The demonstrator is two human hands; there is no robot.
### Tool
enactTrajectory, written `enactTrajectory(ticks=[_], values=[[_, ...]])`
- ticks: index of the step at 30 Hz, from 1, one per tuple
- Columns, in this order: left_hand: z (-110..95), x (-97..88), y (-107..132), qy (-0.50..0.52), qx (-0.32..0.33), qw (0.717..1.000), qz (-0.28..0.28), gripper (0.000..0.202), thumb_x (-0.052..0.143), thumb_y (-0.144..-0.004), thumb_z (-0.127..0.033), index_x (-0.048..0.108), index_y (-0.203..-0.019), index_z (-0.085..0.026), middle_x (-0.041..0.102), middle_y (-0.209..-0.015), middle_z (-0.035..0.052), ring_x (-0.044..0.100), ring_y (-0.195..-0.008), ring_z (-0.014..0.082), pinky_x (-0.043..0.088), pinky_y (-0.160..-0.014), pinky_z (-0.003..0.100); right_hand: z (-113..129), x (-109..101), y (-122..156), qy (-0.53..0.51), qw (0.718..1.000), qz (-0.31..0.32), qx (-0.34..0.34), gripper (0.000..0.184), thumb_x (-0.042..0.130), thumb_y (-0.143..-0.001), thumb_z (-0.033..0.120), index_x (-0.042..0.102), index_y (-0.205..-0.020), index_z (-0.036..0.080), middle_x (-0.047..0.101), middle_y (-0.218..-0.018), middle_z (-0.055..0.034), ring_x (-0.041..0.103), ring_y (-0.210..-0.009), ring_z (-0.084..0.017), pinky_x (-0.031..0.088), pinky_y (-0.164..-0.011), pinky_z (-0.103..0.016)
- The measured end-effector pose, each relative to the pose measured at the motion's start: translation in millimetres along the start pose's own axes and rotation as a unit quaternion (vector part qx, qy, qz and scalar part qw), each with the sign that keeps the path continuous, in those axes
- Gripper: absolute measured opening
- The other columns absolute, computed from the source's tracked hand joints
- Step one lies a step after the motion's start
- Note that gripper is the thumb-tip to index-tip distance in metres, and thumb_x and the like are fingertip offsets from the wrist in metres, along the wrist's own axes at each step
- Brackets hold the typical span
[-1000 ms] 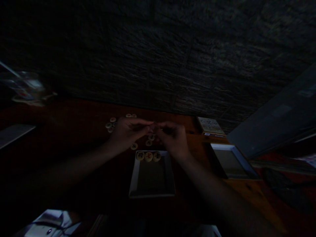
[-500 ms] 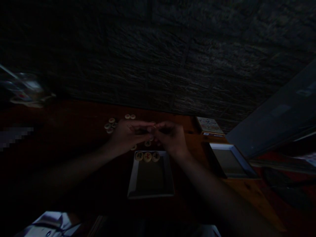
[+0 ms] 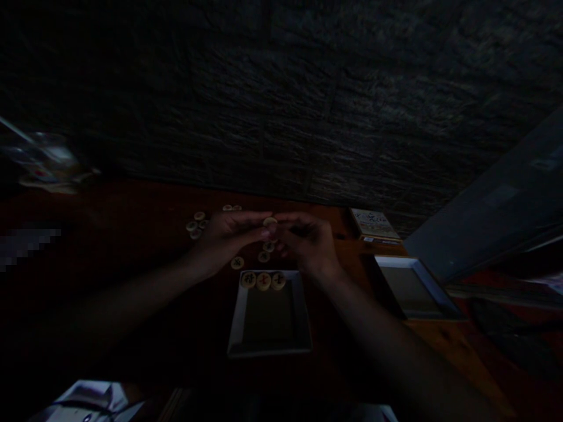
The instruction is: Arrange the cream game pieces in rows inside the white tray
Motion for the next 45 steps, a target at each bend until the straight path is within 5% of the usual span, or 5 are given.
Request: enactTrajectory(ticks=[15,21,26,34,45], values=[[6,-0.1,-2,0.118,-0.032,0.992,0.005,0.028,0.085,-0.083,-0.029,0.082,-0.11,-0.021,0.081,-0.113,0.0095,0.078,-0.1,0.0207,0.061,-0.1,0.04,5,1,1,0.029,0.999,-0.001,-0.023,0.031,0.095,-0.067,0.037,0.082,-0.088,0.019,0.074,-0.066,-0.0006,0.061,-0.048,-0.01,0.053,-0.046,-0.022],[5,0.0,-2,0.094,-0.037,0.995,-0.001,0.031,0.085,-0.082,-0.03,0.082,-0.11,-0.019,0.081,-0.114,0.0107,0.078,-0.101,0.0225,0.062,-0.098,0.04,3,0,1,0.014,0.999,0.015,-0.032,0.036,0.098,-0.06,0.029,0.08,-0.09,0.018,0.078,-0.079,-0.0023,0.069,-0.06,-0.013,0.057,-0.049,-0.022],[4,-1.6,-2,0.04,-0.007,0.999,0.005,0.035,0.087,-0.079,-0.03,0.082,-0.111,-0.02,0.082,-0.112,0.01,0.079,-0.099,0.023,0.062,-0.099,0.041,0,-1,0,-0.029,0.999,0.011,0.013,0.031,0.096,-0.065,0.032,0.081,-0.088,0.017,0.076,-0.071,-0.0015,0.065,-0.054,-0.01,0.055,-0.048,-0.019],[-4,3.5,1,-0.029,0.043,0.999,0.014,0.032,0.086,-0.077,-0.018,0.082,-0.108,-0.018,0.08,-0.117,0.0099,0.078,-0.107,0.0242,0.06,-0.102,0.04,-1,1,2,0.009,1.0,-0.011,-0.018,0.031,0.098,-0.064,0.033,0.079,-0.082,0.016,0.075,-0.068,-0.002,0.065,-0.052,-0.011,0.055,-0.048,-0.02],[2,3.4,0,0.058,-0.021,0.998,-0.009,0.031,0.083,-0.083,-0.032,0.081,-0.111,-0.018,0.082,-0.109,0.0114,0.08,-0.094,0.024,0.062,-0.096,0.043,3,2,1,0.001,0.999,0.008,-0.032,0.02,0.091,-0.074,0.034,0.082,-0.082,0.019,0.078,-0.071,-0.0032,0.07,-0.056,-0.012,0.06,-0.058,-0.024]])
Point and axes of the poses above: each hand's wrist, its own y-axis away from the middle knuckle, its own x-axis out of the palm, z = x × y, the point moved 1 cm from there along -y, towards the middle knuckle
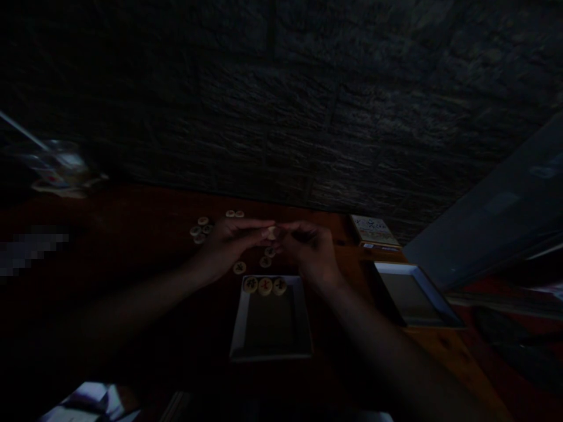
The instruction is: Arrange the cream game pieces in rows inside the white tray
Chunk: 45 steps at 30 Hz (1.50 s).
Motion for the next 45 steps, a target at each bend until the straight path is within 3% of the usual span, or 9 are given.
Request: enactTrajectory(ticks=[8,14,22,26,31,38,45], values=[[-4,-0.1,1,-0.073,0.052,0.996,0.015,0.032,0.087,-0.075,-0.02,0.082,-0.107,-0.018,0.082,-0.112,0.0099,0.079,-0.101,0.0239,0.063,-0.096,0.039,-5,-2,2,0.032,0.999,-0.021,-0.037,0.019,0.09,-0.074,0.031,0.078,-0.08,0.018,0.078,-0.071,-0.0037,0.071,-0.06,-0.014,0.06,-0.058,-0.025],[-4,0.5,2,-0.089,0.071,0.993,0.016,0.033,0.088,-0.073,-0.021,0.083,-0.105,-0.018,0.082,-0.11,0.011,0.079,-0.099,0.0246,0.063,-0.094,0.041,-5,-3,1,0.026,0.999,-0.013,-0.045,0.021,0.093,-0.07,0.03,0.078,-0.078,0.019,0.078,-0.071,-0.003,0.072,-0.062,-0.014,0.06,-0.061,-0.026],[3,-2.5,-3,0.011,0.015,1.0,0.011,0.032,0.082,-0.084,-0.035,0.081,-0.112,-0.019,0.082,-0.109,0.0107,0.079,-0.098,0.0245,0.062,-0.099,0.045,-7,-6,-2,0.027,0.998,-0.011,-0.054,0.017,0.089,-0.074,0.03,0.082,-0.085,0.021,0.082,-0.081,-0.0045,0.076,-0.067,-0.017,0.064,-0.068,-0.031],[4,-2.8,-4,0.045,0.014,0.999,0.016,0.032,0.084,-0.083,-0.034,0.081,-0.111,-0.018,0.082,-0.108,0.0106,0.08,-0.096,0.0241,0.063,-0.098,0.044,-4,-5,0,0.039,0.998,-0.012,-0.049,0.014,0.086,-0.077,0.031,0.083,-0.088,0.022,0.082,-0.08,-0.0038,0.076,-0.068,-0.017,0.064,-0.068,-0.031],[2,-4.9,-3,-0.018,0.019,1.0,-0.009,0.033,0.086,-0.081,-0.035,0.081,-0.108,-0.018,0.082,-0.108,0.0112,0.08,-0.091,0.0238,0.064,-0.092,0.042,-4,-4,0,0.034,0.999,-0.025,-0.034,0.016,0.087,-0.076,0.032,0.082,-0.086,0.021,0.08,-0.075,-0.0028,0.074,-0.063,-0.016,0.063,-0.062,-0.028],[-3,-2.7,-1,-0.099,0.067,0.993,-0.012,0.027,0.086,-0.078,-0.026,0.082,-0.104,-0.019,0.082,-0.11,0.0092,0.078,-0.102,0.0234,0.061,-0.099,0.04,-4,-1,1,0.05,0.998,-0.028,0.003,0.025,0.091,-0.073,0.038,0.083,-0.086,0.019,0.076,-0.065,-0.0024,0.069,-0.055,-0.013,0.058,-0.052,-0.023],[-1,-2.3,-2,-0.075,0.058,0.995,-0.036,0.028,0.083,-0.083,-0.029,0.081,-0.108,-0.019,0.082,-0.111,0.0096,0.079,-0.098,0.0227,0.063,-0.095,0.04,-11,-4,6,0.118,0.99,-0.024,-0.079,0.024,0.08,-0.087,0.041,0.084,-0.101,0.022,0.081,-0.081,-0.0047,0.074,-0.066,-0.017,0.061,-0.061,-0.028]])
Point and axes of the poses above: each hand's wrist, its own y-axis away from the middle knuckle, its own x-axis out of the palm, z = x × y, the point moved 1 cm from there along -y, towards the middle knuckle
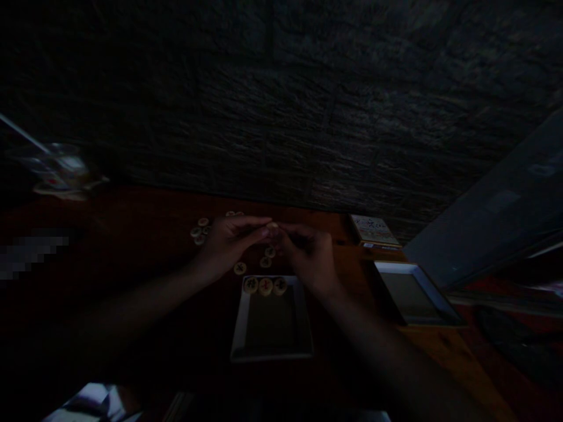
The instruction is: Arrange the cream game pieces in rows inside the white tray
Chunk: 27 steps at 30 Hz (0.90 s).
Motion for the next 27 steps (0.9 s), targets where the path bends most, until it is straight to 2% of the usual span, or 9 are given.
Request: enactTrajectory(ticks=[5,11,14,17,22,27], values=[[1,1.6,-1,0.083,-0.042,0.996,-0.011,0.022,0.086,-0.079,-0.028,0.082,-0.098,-0.017,0.082,-0.101,0.008,0.079,-0.086,0.0202,0.065,-0.088,0.038,0,-3,3,0.103,0.991,0.012,-0.08,0.022,0.075,-0.092,0.038,0.083,-0.109,0.026,0.082,-0.099,-0.0061,0.076,-0.082,-0.02,0.061,-0.071,-0.032],[-4,3.8,0,0.158,-0.093,0.982,0.043,0.022,0.085,-0.08,-0.03,0.084,-0.099,-0.018,0.082,-0.108,0.0098,0.077,-0.1,0.0223,0.06,-0.099,0.04,3,-7,2,0.197,0.969,0.014,-0.15,0.024,0.076,-0.093,0.037,0.08,-0.114,0.027,0.075,-0.092,-0.0045,0.07,-0.078,-0.018,0.058,-0.07,-0.031],[-3,3.1,0,0.151,-0.086,0.982,0.075,0.022,0.083,-0.084,-0.031,0.083,-0.103,-0.02,0.081,-0.113,0.0099,0.076,-0.108,0.0229,0.058,-0.103,0.04,5,-8,1,0.222,0.958,0.034,-0.179,0.029,0.074,-0.094,0.033,0.078,-0.122,0.026,0.072,-0.091,-0.0043,0.068,-0.076,-0.017,0.057,-0.069,-0.031],[0,0.6,0,0.138,-0.073,0.985,0.076,0.023,0.081,-0.086,-0.032,0.083,-0.104,-0.018,0.081,-0.112,0.0109,0.076,-0.108,0.0233,0.059,-0.101,0.04,8,-9,0,0.229,0.951,0.061,-0.197,0.032,0.07,-0.095,0.027,0.075,-0.127,0.023,0.07,-0.093,-0.0057,0.067,-0.076,-0.017,0.055,-0.066,-0.03],[4,-3.4,-2,0.104,-0.059,0.991,0.057,0.022,0.081,-0.087,-0.035,0.083,-0.1,-0.018,0.082,-0.107,0.01,0.077,-0.099,0.0213,0.063,-0.094,0.037,13,-9,-1,0.247,0.943,0.075,-0.208,0.027,0.069,-0.093,0.023,0.077,-0.119,0.021,0.07,-0.093,-0.0064,0.068,-0.079,-0.018,0.056,-0.07,-0.031],[5,-3.4,-2,0.059,-0.05,0.996,0.048,0.025,0.081,-0.087,-0.038,0.082,-0.1,-0.017,0.082,-0.107,0.0112,0.078,-0.093,0.0211,0.065,-0.089,0.037,13,-9,-2,0.256,0.944,0.078,-0.194,0.021,0.07,-0.091,0.025,0.078,-0.11,0.022,0.072,-0.089,-0.0051,0.068,-0.073,-0.017,0.054,-0.066,-0.029]])
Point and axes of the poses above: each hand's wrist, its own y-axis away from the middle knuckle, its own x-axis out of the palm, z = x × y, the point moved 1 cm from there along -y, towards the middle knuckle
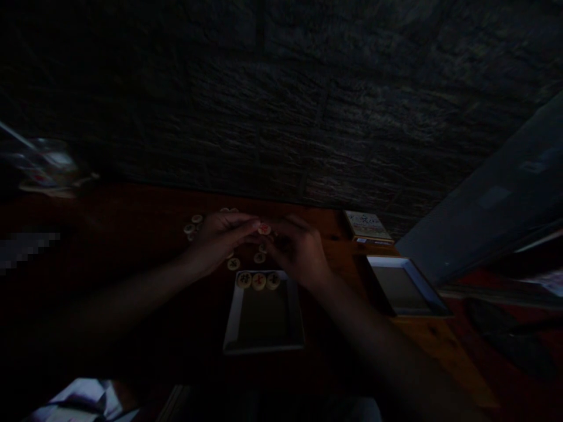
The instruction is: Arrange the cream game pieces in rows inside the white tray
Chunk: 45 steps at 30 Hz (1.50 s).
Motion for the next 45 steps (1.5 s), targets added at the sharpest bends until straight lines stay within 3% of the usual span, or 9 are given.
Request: enactTrajectory(ticks=[6,14,19,25,33,39,45], values=[[1,0.8,1,-0.005,-0.008,1.0,0.005,0.03,0.086,-0.081,-0.034,0.082,-0.108,-0.02,0.082,-0.111,0.0106,0.077,-0.103,0.0225,0.061,-0.098,0.038,0,-3,-1,-0.006,0.999,-0.001,0.032,0.015,0.076,-0.089,0.029,0.078,-0.102,0.022,0.078,-0.091,-0.0049,0.071,-0.075,-0.019,0.055,-0.07,-0.03],[-8,-3.2,-2,-0.075,0.006,0.997,0.001,0.023,0.084,-0.081,-0.034,0.081,-0.098,-0.018,0.082,-0.097,0.0086,0.077,-0.08,0.0178,0.061,-0.073,0.03,1,-7,-3,0.007,0.998,0.06,-0.006,0.028,0.068,-0.088,0.019,0.078,-0.114,0.023,0.08,-0.098,-0.0056,0.072,-0.074,-0.018,0.055,-0.069,-0.03],[-9,-0.2,2,-0.084,-0.008,0.996,-0.007,0.043,0.087,-0.077,-0.036,0.075,-0.113,-0.016,0.082,-0.096,0.0106,0.077,-0.081,0.0213,0.06,-0.074,0.033,5,-8,-1,0.055,0.995,0.082,0.004,0.029,0.066,-0.089,0.02,0.076,-0.116,0.022,0.081,-0.092,-0.0054,0.072,-0.068,-0.018,0.051,-0.061,-0.027],[-10,2.8,3,-0.071,0.001,0.997,-0.006,0.027,0.071,-0.09,-0.04,0.075,-0.104,-0.017,0.079,-0.093,0.0081,0.075,-0.08,0.0191,0.059,-0.071,0.031,12,-26,-8,0.086,0.983,0.151,0.057,0.028,0.069,-0.084,0.016,0.075,-0.111,0.02,0.081,-0.089,-0.0042,0.073,-0.067,-0.018,0.05,-0.061,-0.026],[1,4.1,3,-0.064,-0.028,0.996,0.053,0.031,0.072,-0.088,-0.042,0.075,-0.102,-0.014,0.079,-0.095,0.0094,0.074,-0.084,0.0182,0.058,-0.077,0.03,21,-59,15,0.065,0.955,0.272,0.101,0.019,0.068,-0.085,0.013,0.079,-0.097,0.023,0.079,-0.092,-0.0003,0.071,-0.073,-0.013,0.048,-0.064,-0.022],[8,10.8,7,-0.082,-0.053,0.99,0.104,0.029,0.068,-0.092,-0.039,0.074,-0.108,-0.015,0.079,-0.1,0.0095,0.075,-0.084,0.018,0.058,-0.078,0.031,18,-53,37,0.093,0.945,0.296,0.107,0.024,0.069,-0.086,0.012,0.079,-0.104,0.024,0.079,-0.111,-0.0037,0.075,-0.098,-0.019,0.052,-0.082,-0.027],[6,17.6,13,-0.135,-0.021,0.98,0.146,0.027,0.066,-0.093,-0.039,0.075,-0.104,-0.015,0.079,-0.099,0.0088,0.075,-0.089,0.0201,0.057,-0.079,0.031,23,-43,35,0.108,0.929,0.33,0.126,0.02,0.068,-0.083,0.007,0.079,-0.092,0.021,0.08,-0.103,-0.0043,0.075,-0.086,-0.017,0.049,-0.071,-0.024]])
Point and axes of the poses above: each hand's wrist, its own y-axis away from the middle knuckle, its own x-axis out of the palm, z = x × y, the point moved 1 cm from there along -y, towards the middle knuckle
